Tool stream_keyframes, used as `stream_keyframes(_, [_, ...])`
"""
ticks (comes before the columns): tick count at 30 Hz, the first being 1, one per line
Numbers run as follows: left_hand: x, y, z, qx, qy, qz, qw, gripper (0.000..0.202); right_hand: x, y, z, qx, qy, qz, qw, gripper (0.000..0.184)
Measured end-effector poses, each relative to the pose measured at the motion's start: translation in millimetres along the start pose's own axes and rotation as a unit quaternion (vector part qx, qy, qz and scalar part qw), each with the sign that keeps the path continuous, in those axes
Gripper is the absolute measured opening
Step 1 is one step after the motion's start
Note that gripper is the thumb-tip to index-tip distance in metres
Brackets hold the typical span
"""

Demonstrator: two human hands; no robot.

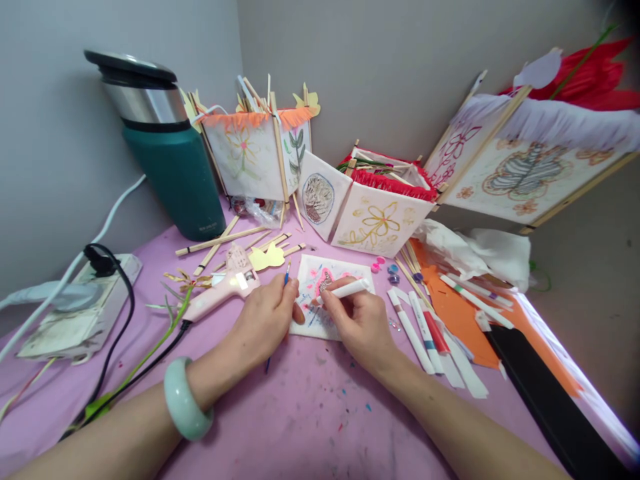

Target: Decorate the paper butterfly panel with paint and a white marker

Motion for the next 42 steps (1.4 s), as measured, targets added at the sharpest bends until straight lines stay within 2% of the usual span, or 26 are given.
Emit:
stream_keyframes(9, [0.6, -2.9, 0.3, 0.044, 0.002, -0.004, 0.999, 0.035, 1.4, 1.8, -1.0, -0.023, 0.008, 0.015, 1.000, 0.015])
stream_keyframes(23, [1.0, -4.4, 0.5, 0.051, 0.004, -0.004, 0.999, 0.034, 1.6, -0.6, 0.7, -0.006, -0.002, 0.010, 1.000, 0.016])
stream_keyframes(34, [1.3, -1.7, 0.0, 0.045, 0.003, -0.002, 0.999, 0.034, 3.5, 2.6, -1.5, -0.021, 0.022, 0.014, 0.999, 0.017])
stream_keyframes(39, [0.9, -2.6, 0.0, 0.047, 0.006, 0.005, 0.999, 0.034, 5.1, -5.5, 11.1, 0.021, -0.048, 0.000, 0.999, 0.017])
stream_keyframes(42, [0.7, -5.1, 0.2, 0.047, 0.007, 0.009, 0.999, 0.033, 7.1, -11.0, 13.8, 0.033, -0.058, -0.010, 0.998, 0.019])
Point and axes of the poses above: each hand's wrist, its own x-axis towards the middle knuckle, its own z-axis out of the back of the hand, y = z × x, the point moved 6 cm from there along x, towards the middle knuckle, and after that the axes turned 7 degrees about y, right-handed, at the moved point
